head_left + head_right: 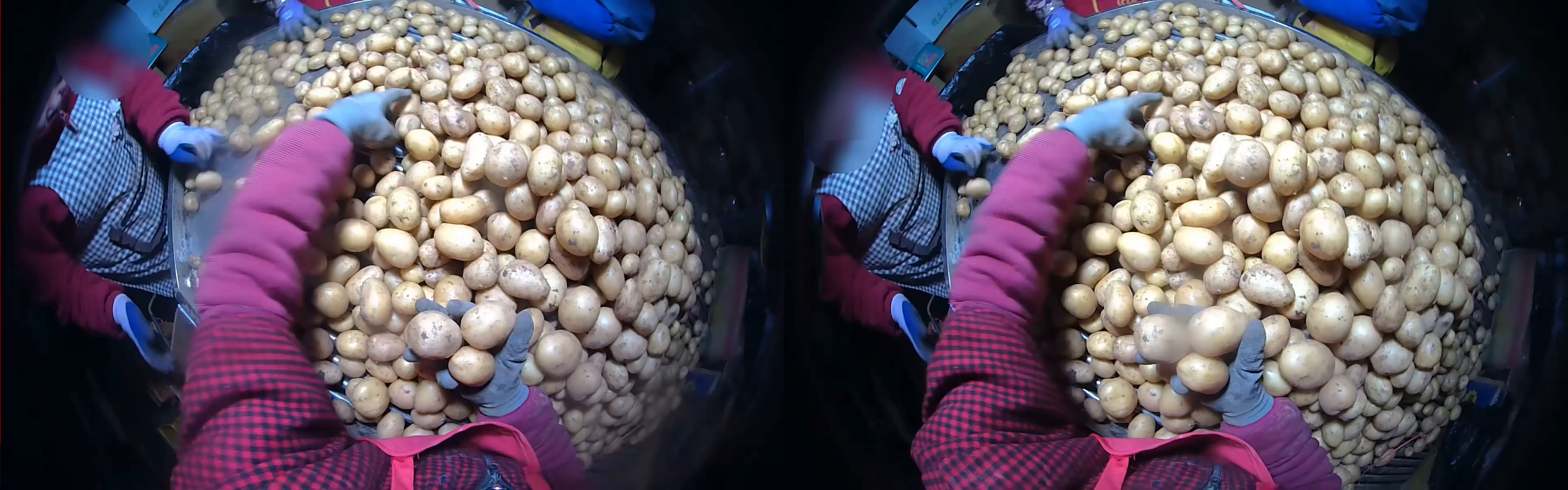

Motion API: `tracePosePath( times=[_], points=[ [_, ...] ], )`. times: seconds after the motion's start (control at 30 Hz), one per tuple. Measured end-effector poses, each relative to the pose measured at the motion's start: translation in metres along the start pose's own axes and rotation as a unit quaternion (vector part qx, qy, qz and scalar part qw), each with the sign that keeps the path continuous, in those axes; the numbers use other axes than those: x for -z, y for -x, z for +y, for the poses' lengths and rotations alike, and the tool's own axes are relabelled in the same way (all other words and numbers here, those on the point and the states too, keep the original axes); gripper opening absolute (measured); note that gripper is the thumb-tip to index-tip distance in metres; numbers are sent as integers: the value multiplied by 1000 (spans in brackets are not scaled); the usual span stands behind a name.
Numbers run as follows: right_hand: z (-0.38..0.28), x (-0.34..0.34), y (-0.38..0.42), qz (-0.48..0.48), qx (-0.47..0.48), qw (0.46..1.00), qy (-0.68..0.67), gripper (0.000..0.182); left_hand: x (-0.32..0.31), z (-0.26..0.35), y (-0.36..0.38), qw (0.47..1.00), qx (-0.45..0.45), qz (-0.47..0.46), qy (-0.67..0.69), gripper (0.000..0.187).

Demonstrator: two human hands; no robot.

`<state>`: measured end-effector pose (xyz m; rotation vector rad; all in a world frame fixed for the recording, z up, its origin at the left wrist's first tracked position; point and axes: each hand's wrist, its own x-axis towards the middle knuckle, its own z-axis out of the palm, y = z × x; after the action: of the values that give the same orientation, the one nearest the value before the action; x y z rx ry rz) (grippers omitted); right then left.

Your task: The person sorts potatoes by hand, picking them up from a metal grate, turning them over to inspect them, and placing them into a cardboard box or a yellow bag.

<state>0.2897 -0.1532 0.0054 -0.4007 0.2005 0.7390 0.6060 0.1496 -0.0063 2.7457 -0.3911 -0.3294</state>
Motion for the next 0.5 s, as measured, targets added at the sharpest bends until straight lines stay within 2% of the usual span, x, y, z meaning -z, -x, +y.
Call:
tracePosePath(
  times=[0.03,0.1,0.13,0.23,0.27,0.3,0.47,0.5],
  points=[
    [-3,-6,-1,12,9,998,56,67,21,-3,1,997,-10,-78,19,65],
    [-5,-13,-5,17,14,996,85,67,36,1,-4,994,42,-94,-37,49],
    [-5,-15,-5,18,15,995,92,67,34,2,-11,996,36,-82,-19,50],
    [-5,-17,-6,26,19,994,109,67,5,13,-38,995,64,72,-24,63],
    [-5,-18,-6,31,21,993,111,67,-5,24,-50,986,124,96,-61,71],
    [-6,-19,-7,31,21,993,114,67,-6,32,-57,978,181,99,-38,67],
    [-6,-21,-7,33,34,991,122,67,-12,15,-54,988,122,80,45,66],
    [-5,-21,-7,32,37,991,125,67,-14,5,-52,990,112,49,74,67]
  ],
)
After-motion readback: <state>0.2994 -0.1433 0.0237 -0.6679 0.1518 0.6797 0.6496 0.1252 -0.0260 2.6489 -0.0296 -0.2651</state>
